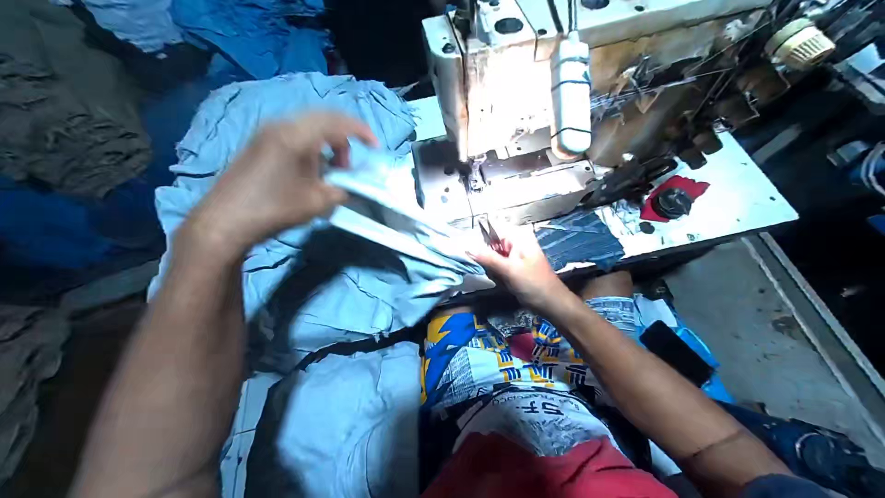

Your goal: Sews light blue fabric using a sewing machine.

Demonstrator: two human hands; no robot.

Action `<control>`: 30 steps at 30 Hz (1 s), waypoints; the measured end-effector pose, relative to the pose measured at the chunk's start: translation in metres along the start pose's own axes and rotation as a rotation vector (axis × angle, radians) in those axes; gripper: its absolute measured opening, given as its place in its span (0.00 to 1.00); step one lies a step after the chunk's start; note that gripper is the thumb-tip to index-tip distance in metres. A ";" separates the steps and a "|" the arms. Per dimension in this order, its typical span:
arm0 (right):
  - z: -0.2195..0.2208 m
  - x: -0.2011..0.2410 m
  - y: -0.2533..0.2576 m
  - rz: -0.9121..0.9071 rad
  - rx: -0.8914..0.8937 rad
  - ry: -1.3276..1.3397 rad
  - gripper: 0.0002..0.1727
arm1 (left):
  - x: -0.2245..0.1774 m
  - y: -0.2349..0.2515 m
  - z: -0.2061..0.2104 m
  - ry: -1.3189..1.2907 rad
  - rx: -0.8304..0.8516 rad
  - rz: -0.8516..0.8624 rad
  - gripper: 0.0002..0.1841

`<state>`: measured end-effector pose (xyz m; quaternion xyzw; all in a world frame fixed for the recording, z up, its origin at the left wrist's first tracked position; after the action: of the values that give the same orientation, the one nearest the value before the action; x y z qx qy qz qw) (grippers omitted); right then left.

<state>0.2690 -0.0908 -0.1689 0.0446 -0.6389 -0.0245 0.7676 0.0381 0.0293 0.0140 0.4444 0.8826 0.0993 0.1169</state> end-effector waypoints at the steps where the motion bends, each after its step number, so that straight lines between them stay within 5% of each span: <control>1: -0.015 -0.025 -0.002 0.046 -0.041 -0.035 0.11 | -0.001 -0.004 0.030 -0.103 0.044 0.062 0.20; 5: -0.037 -0.054 -0.006 0.056 -0.144 -0.299 0.13 | -0.008 -0.011 0.095 -0.322 0.153 0.085 0.07; 10: -0.015 -0.022 -0.006 -0.489 -0.241 -0.867 0.21 | -0.021 0.005 0.091 -0.161 0.074 0.009 0.05; 13: 0.001 -0.013 0.003 -0.581 -0.206 -0.949 0.17 | -0.028 0.011 0.086 -0.125 0.035 -0.021 0.05; 16: -0.003 -0.025 0.014 -0.522 -0.143 -0.809 0.09 | -0.033 0.012 0.080 -0.090 0.022 -0.038 0.06; 22: -0.033 -0.036 0.016 -0.189 -0.102 -0.074 0.11 | -0.019 0.003 0.074 -0.078 -0.079 -0.227 0.06; 28: -0.041 -0.038 0.013 -0.150 -0.111 -0.110 0.09 | -0.030 0.021 0.119 -0.478 -0.300 -0.293 0.08; 30: -0.045 -0.040 0.011 -0.150 -0.118 -0.109 0.06 | -0.032 0.032 0.134 -0.414 -0.331 -0.299 0.07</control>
<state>0.3054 -0.0740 -0.2151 0.0456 -0.6721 -0.1218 0.7290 0.1204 0.0312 -0.1009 0.2952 0.8675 0.1309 0.3784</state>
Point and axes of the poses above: each hand's wrist, its own y-axis towards the middle knuckle, its own z-axis out of the palm, x = y × z, the point moved 5 cm from there along y, towards the middle knuckle, and after that the axes turned 9 degrees about y, right-handed, at the moved point
